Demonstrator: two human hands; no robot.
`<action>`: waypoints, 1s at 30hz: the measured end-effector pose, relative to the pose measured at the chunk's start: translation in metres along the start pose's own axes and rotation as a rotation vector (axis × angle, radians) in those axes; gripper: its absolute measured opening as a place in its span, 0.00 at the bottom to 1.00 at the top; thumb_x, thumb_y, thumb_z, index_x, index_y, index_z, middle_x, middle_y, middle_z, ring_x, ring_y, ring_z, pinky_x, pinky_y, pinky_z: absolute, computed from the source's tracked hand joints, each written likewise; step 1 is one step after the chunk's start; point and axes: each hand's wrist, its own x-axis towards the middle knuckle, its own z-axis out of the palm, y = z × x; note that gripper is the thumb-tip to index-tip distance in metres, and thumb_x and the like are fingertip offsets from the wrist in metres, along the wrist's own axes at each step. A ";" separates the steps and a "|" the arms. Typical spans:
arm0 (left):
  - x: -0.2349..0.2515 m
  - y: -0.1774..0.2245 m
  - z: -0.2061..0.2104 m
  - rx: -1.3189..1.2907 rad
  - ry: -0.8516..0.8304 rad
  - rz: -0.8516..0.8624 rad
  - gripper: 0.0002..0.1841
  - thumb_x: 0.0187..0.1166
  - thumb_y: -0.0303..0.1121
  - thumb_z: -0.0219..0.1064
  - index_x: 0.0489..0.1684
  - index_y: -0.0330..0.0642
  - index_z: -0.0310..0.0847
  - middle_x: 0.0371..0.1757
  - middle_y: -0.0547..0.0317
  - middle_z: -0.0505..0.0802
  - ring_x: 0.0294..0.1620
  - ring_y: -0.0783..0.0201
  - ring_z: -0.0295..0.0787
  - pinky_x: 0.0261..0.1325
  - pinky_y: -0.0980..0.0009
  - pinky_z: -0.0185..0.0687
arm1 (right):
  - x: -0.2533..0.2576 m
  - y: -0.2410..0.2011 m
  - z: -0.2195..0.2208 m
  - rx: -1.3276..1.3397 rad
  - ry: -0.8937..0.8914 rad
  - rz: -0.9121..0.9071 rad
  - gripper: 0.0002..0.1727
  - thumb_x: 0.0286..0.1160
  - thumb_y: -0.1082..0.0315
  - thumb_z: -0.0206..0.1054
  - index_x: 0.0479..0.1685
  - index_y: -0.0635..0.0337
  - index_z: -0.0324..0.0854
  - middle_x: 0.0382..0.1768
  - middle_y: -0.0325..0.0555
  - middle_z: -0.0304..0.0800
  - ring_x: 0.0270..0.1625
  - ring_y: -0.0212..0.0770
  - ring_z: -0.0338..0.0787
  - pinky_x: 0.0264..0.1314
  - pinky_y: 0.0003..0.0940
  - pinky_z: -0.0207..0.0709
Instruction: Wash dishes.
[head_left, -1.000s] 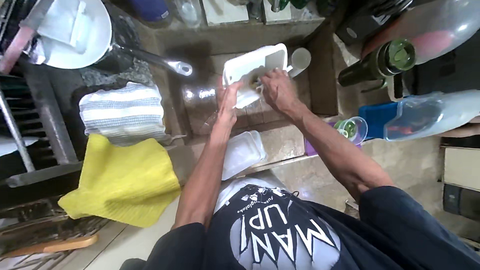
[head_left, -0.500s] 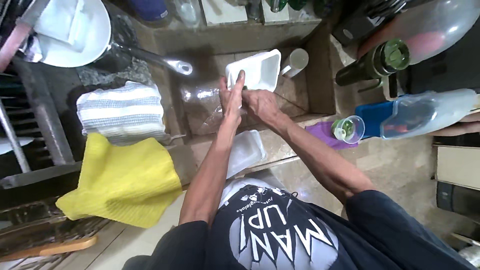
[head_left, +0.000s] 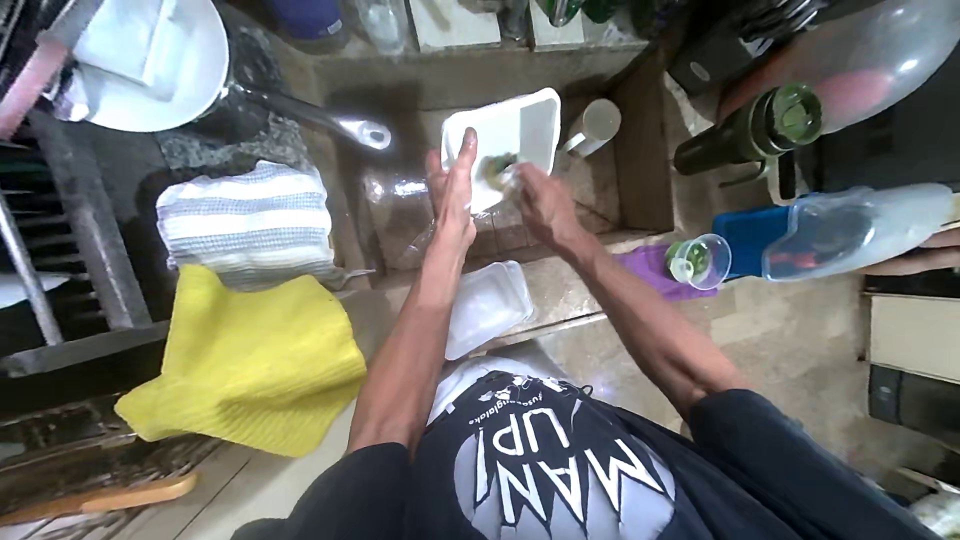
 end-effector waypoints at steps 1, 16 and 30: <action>0.001 -0.003 0.003 0.025 0.001 -0.005 0.40 0.77 0.57 0.71 0.85 0.46 0.63 0.70 0.44 0.85 0.67 0.53 0.87 0.65 0.52 0.88 | -0.003 -0.012 0.007 0.024 -0.018 -0.067 0.19 0.81 0.72 0.60 0.69 0.63 0.80 0.61 0.56 0.90 0.54 0.56 0.94 0.55 0.59 0.86; 0.007 0.002 -0.012 0.144 -0.005 -0.015 0.38 0.77 0.57 0.72 0.81 0.44 0.66 0.67 0.45 0.86 0.65 0.55 0.88 0.65 0.52 0.88 | 0.015 0.019 -0.008 -0.076 -0.255 0.139 0.21 0.85 0.62 0.58 0.74 0.52 0.80 0.59 0.57 0.91 0.60 0.60 0.91 0.64 0.66 0.80; 0.011 0.044 -0.020 0.246 -0.340 -0.086 0.39 0.79 0.69 0.59 0.87 0.61 0.66 0.78 0.52 0.81 0.75 0.48 0.81 0.68 0.41 0.82 | -0.002 -0.012 0.002 0.487 0.175 0.066 0.18 0.77 0.70 0.65 0.64 0.66 0.82 0.39 0.51 0.92 0.31 0.40 0.89 0.35 0.40 0.86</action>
